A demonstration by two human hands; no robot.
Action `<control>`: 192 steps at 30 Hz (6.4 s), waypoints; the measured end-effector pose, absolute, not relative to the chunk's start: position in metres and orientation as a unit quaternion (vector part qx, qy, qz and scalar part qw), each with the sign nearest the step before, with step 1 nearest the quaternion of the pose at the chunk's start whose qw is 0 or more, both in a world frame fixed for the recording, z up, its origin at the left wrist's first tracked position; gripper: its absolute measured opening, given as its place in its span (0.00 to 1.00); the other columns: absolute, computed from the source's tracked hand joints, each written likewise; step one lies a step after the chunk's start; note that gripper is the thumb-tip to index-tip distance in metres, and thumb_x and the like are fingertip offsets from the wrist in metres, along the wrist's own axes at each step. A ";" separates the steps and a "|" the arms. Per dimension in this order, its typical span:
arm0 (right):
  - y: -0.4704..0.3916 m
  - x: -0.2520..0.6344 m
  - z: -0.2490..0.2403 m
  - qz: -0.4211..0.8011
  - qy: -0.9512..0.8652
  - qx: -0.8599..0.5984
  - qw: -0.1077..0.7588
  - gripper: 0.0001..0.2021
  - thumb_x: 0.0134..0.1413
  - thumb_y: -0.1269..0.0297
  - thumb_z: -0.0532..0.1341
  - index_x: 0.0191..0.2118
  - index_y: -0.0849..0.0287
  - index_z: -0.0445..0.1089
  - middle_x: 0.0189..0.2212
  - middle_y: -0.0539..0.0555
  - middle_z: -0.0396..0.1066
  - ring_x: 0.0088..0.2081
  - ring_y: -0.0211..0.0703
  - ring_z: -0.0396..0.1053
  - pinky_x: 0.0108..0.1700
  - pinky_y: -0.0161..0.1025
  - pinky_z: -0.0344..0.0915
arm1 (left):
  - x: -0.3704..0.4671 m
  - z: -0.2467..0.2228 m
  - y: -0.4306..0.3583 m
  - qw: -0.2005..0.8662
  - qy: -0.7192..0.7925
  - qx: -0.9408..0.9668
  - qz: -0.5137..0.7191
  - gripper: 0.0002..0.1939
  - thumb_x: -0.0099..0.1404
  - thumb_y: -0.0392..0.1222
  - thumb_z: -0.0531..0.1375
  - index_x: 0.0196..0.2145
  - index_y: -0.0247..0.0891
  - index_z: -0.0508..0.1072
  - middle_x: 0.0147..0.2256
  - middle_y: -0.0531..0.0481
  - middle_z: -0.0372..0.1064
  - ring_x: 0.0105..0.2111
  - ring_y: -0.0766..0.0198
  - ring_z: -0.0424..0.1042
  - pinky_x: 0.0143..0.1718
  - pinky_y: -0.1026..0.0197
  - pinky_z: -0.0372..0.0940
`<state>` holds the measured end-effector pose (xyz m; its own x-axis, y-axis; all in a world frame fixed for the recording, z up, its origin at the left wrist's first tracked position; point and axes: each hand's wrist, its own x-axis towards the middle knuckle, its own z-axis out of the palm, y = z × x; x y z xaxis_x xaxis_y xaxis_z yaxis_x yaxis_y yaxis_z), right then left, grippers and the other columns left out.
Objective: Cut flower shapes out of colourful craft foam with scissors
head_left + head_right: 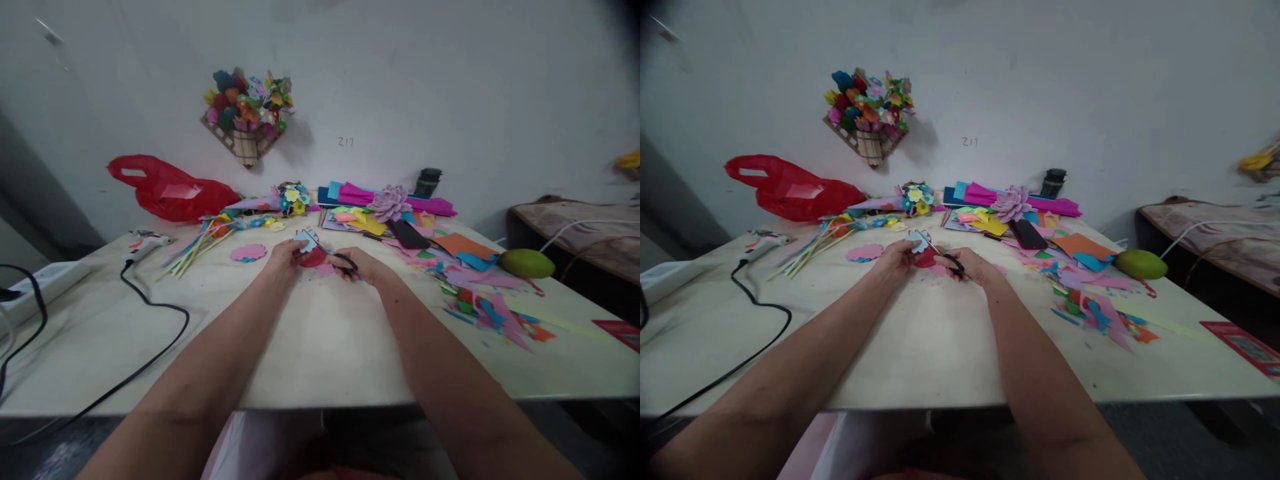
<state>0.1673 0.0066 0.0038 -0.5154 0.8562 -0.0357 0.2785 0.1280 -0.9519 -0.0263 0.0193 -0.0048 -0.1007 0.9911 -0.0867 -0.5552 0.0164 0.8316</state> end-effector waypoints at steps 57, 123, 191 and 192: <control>0.008 0.170 0.002 0.525 -0.687 -0.418 0.277 0.19 0.46 0.49 0.67 0.26 0.61 0.67 0.15 0.46 0.64 0.14 0.28 0.56 0.14 0.29 0.42 | -0.035 -0.002 0.021 0.536 0.440 0.423 0.583 0.12 0.44 0.35 0.72 0.20 0.33 0.71 0.18 0.50 0.68 0.18 0.69 0.66 0.24 0.65 0.64; 0.004 0.143 0.003 0.513 -0.621 -0.433 0.404 0.19 0.41 0.52 0.70 0.23 0.61 0.66 0.12 0.45 0.61 0.13 0.29 0.54 0.16 0.30 0.48 | -0.009 0.001 0.012 0.576 0.398 0.256 0.667 0.08 0.49 0.26 0.62 0.24 0.35 0.67 0.20 0.50 0.69 0.19 0.68 0.68 0.23 0.66 0.64; 0.003 0.136 0.009 0.544 -0.505 -0.449 0.497 0.17 0.34 0.72 0.71 0.35 0.61 0.69 0.16 0.43 0.66 0.17 0.31 0.62 0.19 0.28 0.52 | -0.027 -0.009 0.010 0.549 0.399 0.493 0.544 0.11 0.39 0.37 0.71 0.18 0.32 0.73 0.19 0.47 0.68 0.18 0.66 0.66 0.22 0.62 0.62; 0.003 0.136 0.009 0.544 -0.507 -0.449 0.496 0.17 0.35 0.72 0.71 0.36 0.61 0.69 0.16 0.43 0.66 0.17 0.31 0.62 0.18 0.28 0.51 | -0.026 -0.009 0.011 0.549 0.397 0.490 0.549 0.11 0.40 0.36 0.71 0.18 0.32 0.72 0.18 0.47 0.68 0.18 0.66 0.65 0.22 0.62 0.62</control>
<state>0.1364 0.0031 0.0086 -0.1050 0.9944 0.0138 -0.0832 0.0051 -0.9965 -0.0262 0.0106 -0.0091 0.0830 0.9913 0.1025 -0.2139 -0.0827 0.9733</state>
